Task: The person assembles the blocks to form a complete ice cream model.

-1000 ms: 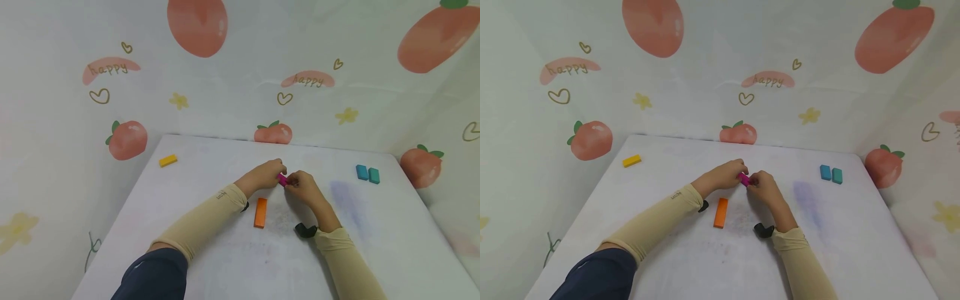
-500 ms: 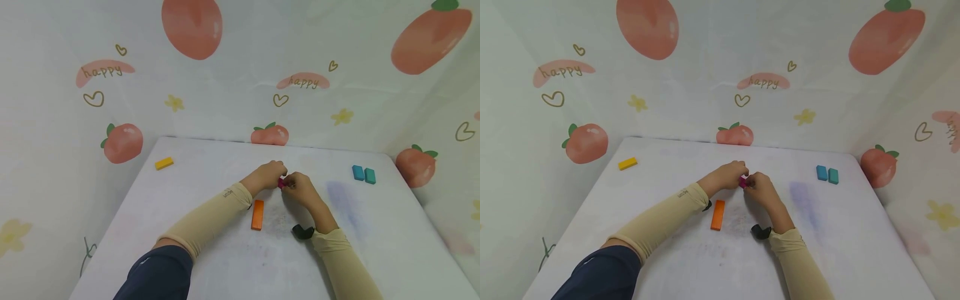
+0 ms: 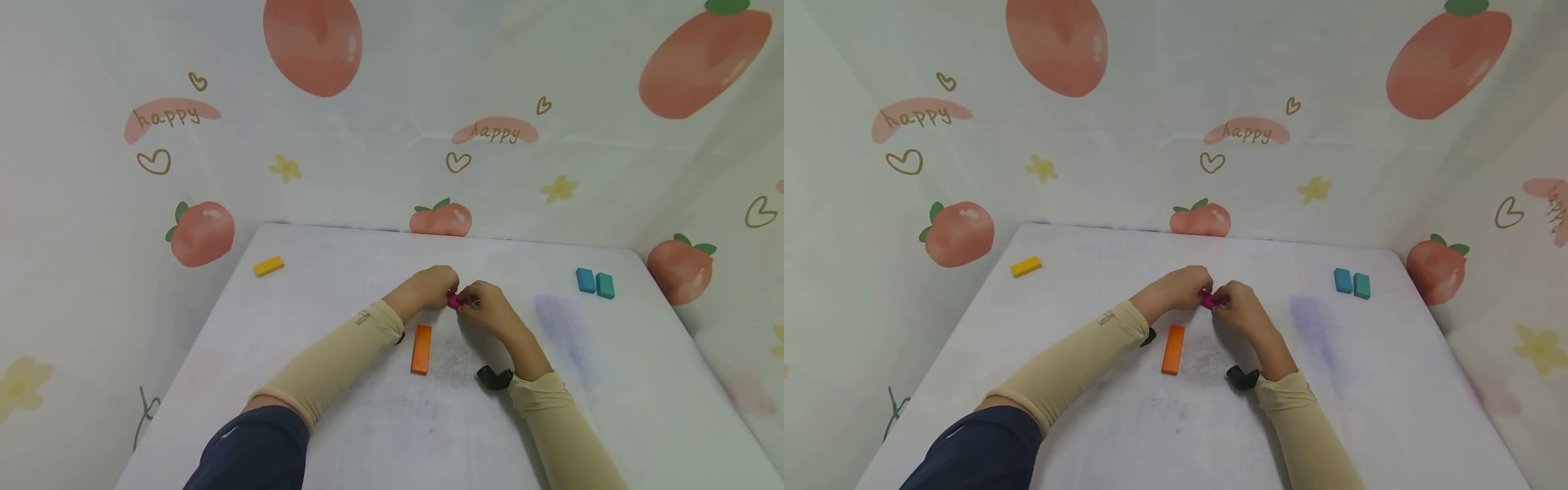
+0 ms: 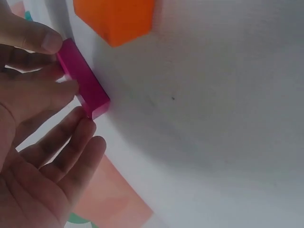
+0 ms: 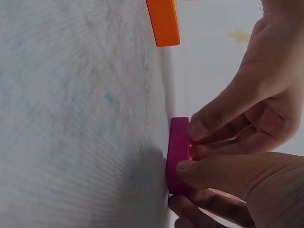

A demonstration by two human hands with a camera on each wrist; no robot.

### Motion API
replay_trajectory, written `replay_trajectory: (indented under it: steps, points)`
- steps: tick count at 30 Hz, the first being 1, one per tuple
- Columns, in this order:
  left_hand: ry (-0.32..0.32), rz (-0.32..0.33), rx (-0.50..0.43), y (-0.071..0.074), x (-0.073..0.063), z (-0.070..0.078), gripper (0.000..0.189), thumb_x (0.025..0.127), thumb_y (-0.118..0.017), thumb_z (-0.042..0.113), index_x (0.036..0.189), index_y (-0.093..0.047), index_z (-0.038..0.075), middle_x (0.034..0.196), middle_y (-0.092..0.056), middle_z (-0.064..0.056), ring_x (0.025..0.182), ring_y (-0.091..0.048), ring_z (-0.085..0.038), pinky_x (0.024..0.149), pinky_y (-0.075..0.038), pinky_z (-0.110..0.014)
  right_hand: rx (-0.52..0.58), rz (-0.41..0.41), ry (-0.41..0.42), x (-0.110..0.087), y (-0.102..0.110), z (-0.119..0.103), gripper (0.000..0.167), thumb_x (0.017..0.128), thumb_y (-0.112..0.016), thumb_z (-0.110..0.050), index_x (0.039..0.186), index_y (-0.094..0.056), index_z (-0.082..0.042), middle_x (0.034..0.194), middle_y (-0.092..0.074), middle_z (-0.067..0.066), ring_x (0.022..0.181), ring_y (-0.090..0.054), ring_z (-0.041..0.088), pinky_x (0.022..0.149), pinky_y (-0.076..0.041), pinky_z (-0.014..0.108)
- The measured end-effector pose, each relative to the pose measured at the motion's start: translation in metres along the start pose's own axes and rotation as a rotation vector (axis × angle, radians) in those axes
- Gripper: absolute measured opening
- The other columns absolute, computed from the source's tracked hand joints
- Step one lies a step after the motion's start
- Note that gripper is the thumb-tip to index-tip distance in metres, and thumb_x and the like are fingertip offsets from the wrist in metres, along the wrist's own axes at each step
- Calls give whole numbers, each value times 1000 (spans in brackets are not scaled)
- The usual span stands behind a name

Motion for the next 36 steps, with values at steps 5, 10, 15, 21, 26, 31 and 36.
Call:
replay_trajectory:
  steps: [5,10,15,21,26,31,36]
  points:
    - [26,-1,-12,0,-6,-2,20,95,-73,7,114,-77,7,110,-75,-5,103,-66,-20,94,-57,-32,15,-7,4,0,-2,-1,13,87,-71,8,98,-78,7,98,-72,21,95,-75,37,89,-62,55]
    - [40,-2,-21,-1,-11,-5,20,95,-74,7,115,-77,6,110,-75,-6,102,-66,-19,94,-57,-32,23,-13,4,1,-4,-2,15,86,-71,8,99,-78,8,98,-72,21,94,-74,36,88,-62,54]
    - [30,7,-45,0,-14,-7,18,95,-74,6,113,-78,5,106,-76,-6,99,-66,-19,91,-57,-33,19,-15,0,1,-7,-3,15,86,-72,7,99,-78,7,98,-72,19,94,-74,34,89,-62,53]
    - [27,16,-79,-3,-17,-13,18,94,-74,4,111,-80,6,103,-77,-6,94,-64,-17,89,-57,-33,24,-25,11,1,-10,-6,15,87,-71,6,100,-78,7,98,-72,18,94,-75,33,89,-63,52]
    - [6,18,-121,-7,-19,-17,19,94,-73,1,111,-80,4,104,-77,-7,94,-65,-18,92,-58,-33,14,-34,20,1,-13,-9,14,87,-72,5,100,-78,6,98,-72,18,94,-73,33,90,-62,53]
    - [-31,28,-182,-8,-23,-18,19,95,-71,-2,112,-79,-1,106,-77,-11,98,-67,-22,96,-58,-35,9,-41,23,0,-14,-14,14,88,-72,5,100,-78,6,98,-73,17,95,-72,33,90,-62,53]
    - [-50,35,-212,-8,-28,-20,19,95,-70,-3,111,-79,-2,106,-77,-13,99,-67,-23,96,-58,-36,7,-55,24,1,-16,-15,15,88,-71,6,101,-79,5,99,-73,17,96,-73,32,91,-62,53]
Point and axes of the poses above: each hand's wrist, its own x-axis towards the middle knuckle, its own y-axis out of the back of the hand, z = x × y, the point moved 9 cm from there along x, towards the middle knuckle
